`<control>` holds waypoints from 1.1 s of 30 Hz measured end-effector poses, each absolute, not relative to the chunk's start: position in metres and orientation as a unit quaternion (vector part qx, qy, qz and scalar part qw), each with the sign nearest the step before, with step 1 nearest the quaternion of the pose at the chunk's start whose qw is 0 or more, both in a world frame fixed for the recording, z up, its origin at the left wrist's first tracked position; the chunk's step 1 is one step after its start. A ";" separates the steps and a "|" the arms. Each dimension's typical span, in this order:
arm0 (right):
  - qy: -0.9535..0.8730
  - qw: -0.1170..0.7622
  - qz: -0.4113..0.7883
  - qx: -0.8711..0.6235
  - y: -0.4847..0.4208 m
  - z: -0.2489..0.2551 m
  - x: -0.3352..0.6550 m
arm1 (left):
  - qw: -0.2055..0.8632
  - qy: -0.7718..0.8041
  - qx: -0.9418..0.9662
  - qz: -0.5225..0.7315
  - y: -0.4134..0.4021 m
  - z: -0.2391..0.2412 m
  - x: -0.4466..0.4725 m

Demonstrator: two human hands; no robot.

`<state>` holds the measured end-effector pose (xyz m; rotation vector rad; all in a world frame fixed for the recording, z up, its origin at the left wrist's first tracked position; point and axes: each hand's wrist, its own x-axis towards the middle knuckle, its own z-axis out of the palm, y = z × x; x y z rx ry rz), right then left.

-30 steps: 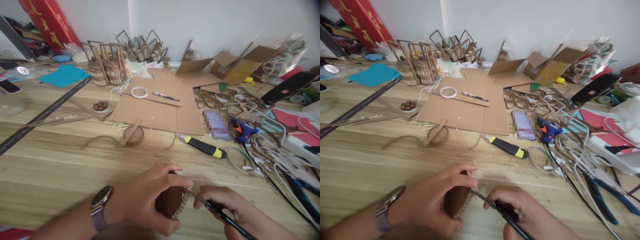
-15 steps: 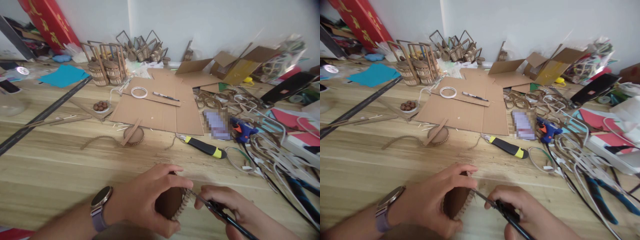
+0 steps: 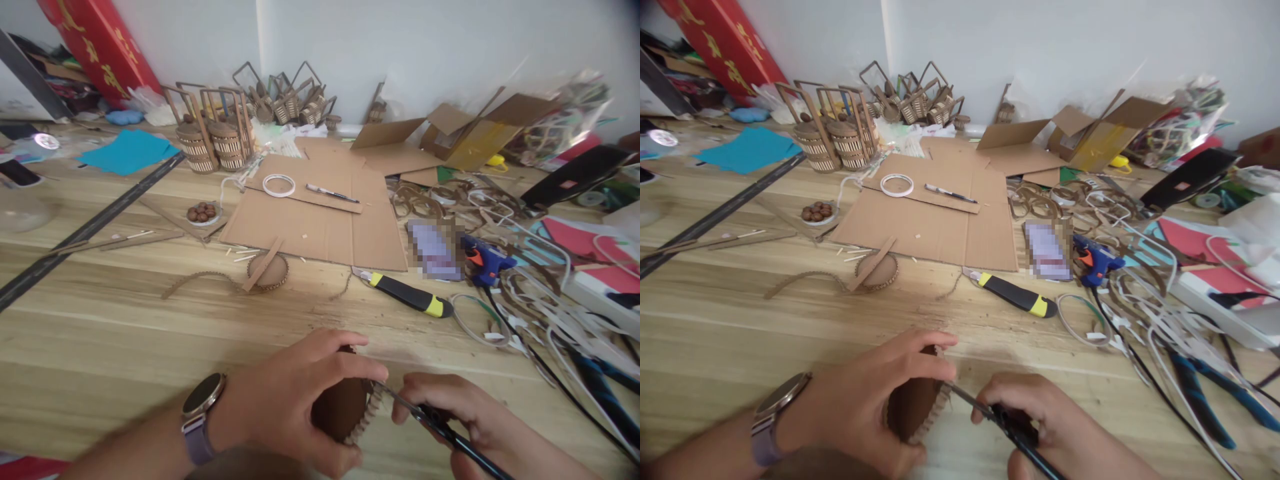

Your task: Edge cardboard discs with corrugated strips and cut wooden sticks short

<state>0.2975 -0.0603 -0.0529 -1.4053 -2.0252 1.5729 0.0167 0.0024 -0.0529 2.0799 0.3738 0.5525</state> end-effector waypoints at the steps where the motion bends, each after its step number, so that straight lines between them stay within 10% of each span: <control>1: -0.691 0.110 0.534 -0.475 -0.060 -0.053 0.298 | 0.460 0.152 0.846 0.224 0.003 -0.052 0.017; 25: -0.673 0.192 0.259 -0.666 -0.065 -0.032 0.316 | 0.494 0.258 0.801 0.217 -0.001 -0.054 0.016; 33: -0.743 0.087 0.104 -0.655 -0.080 -0.057 0.354 | 0.390 0.226 0.844 0.293 -0.001 -0.050 0.019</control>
